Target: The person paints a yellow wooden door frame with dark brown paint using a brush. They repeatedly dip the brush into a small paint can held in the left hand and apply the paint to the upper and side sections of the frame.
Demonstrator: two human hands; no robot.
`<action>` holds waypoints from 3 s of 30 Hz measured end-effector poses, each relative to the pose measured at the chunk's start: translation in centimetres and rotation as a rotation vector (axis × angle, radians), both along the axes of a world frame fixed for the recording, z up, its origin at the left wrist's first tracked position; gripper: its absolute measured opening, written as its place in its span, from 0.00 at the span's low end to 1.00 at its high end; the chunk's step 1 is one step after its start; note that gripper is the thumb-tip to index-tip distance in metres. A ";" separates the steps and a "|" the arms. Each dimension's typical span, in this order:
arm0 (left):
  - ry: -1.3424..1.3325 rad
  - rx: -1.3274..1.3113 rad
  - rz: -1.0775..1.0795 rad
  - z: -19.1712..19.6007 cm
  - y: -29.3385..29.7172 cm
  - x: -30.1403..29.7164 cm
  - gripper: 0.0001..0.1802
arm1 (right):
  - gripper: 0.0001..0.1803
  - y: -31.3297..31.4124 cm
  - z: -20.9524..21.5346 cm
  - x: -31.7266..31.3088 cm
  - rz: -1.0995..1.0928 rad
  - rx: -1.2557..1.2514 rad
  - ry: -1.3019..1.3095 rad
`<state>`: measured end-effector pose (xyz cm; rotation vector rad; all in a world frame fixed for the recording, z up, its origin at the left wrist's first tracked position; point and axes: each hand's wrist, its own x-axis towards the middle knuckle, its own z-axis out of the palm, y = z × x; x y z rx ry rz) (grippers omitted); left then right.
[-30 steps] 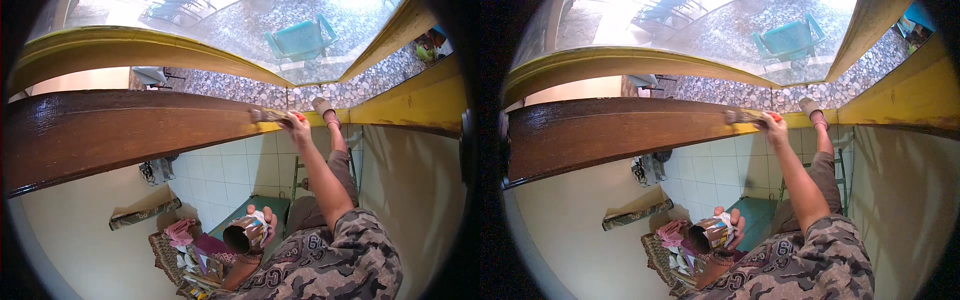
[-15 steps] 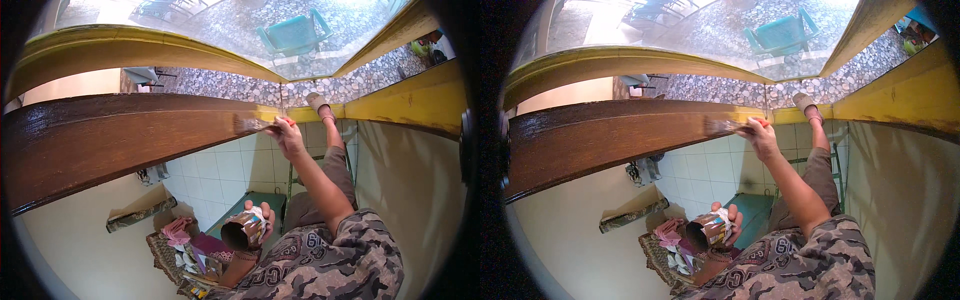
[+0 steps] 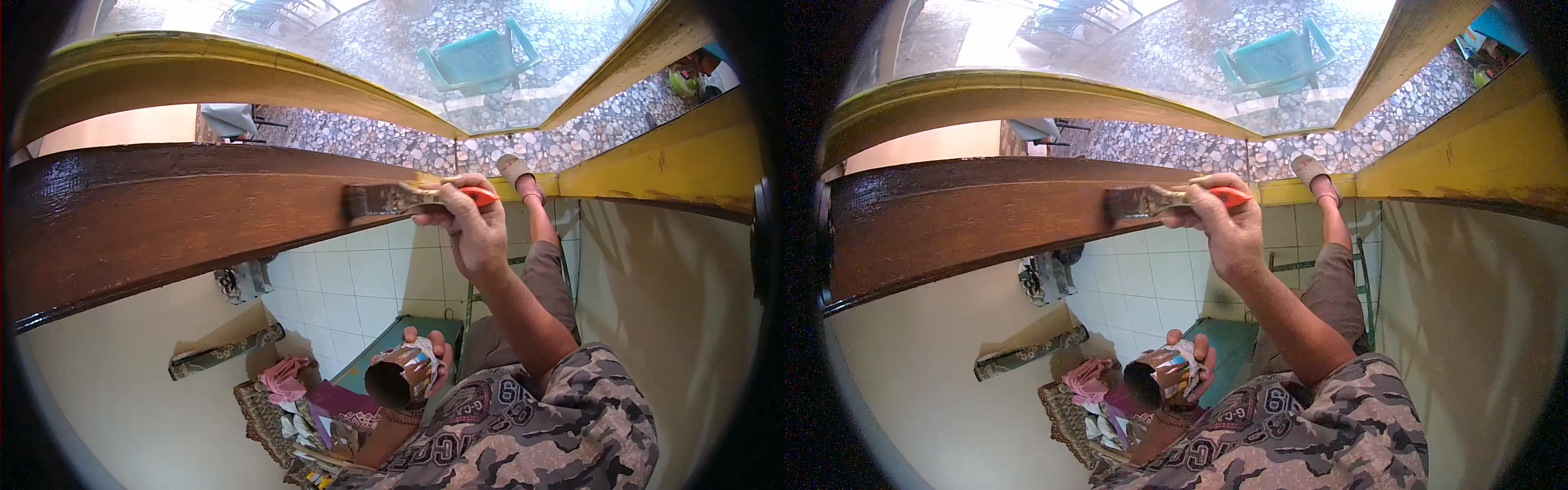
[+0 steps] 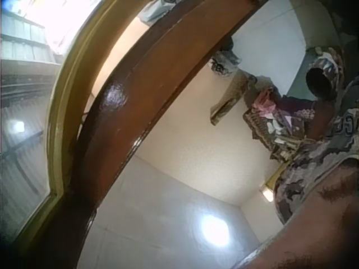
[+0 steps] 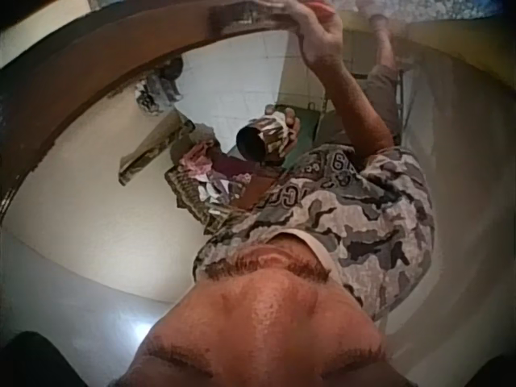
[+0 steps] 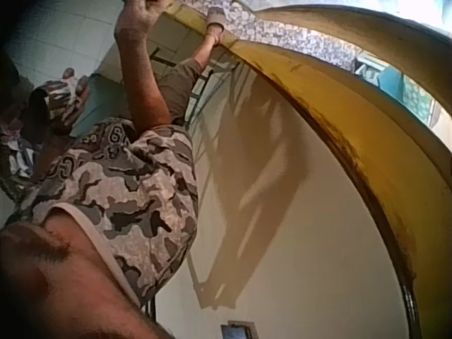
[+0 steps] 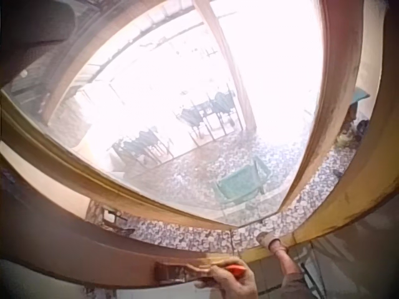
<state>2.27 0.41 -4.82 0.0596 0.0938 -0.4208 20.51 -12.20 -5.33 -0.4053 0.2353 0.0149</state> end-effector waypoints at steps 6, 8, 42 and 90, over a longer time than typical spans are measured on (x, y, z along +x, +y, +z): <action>0.011 0.048 0.007 1.5 -0.3 0.4 0.18 | 0.08 1.1 -10.9 -1.4 0.005 -0.006 0.297; -0.003 0.064 0.037 1.1 0.0 -0.4 0.18 | 0.07 -0.4 -8.0 -1.0 0.002 0.048 0.215; -0.133 -0.017 0.118 1.7 -1.1 -1.3 0.20 | 0.08 -4.1 4.2 4.0 0.095 0.150 -0.084; -0.066 -0.061 0.219 -1.0 -0.7 -3.3 0.25 | 0.13 -15.9 -3.8 -1.1 0.091 -0.152 0.135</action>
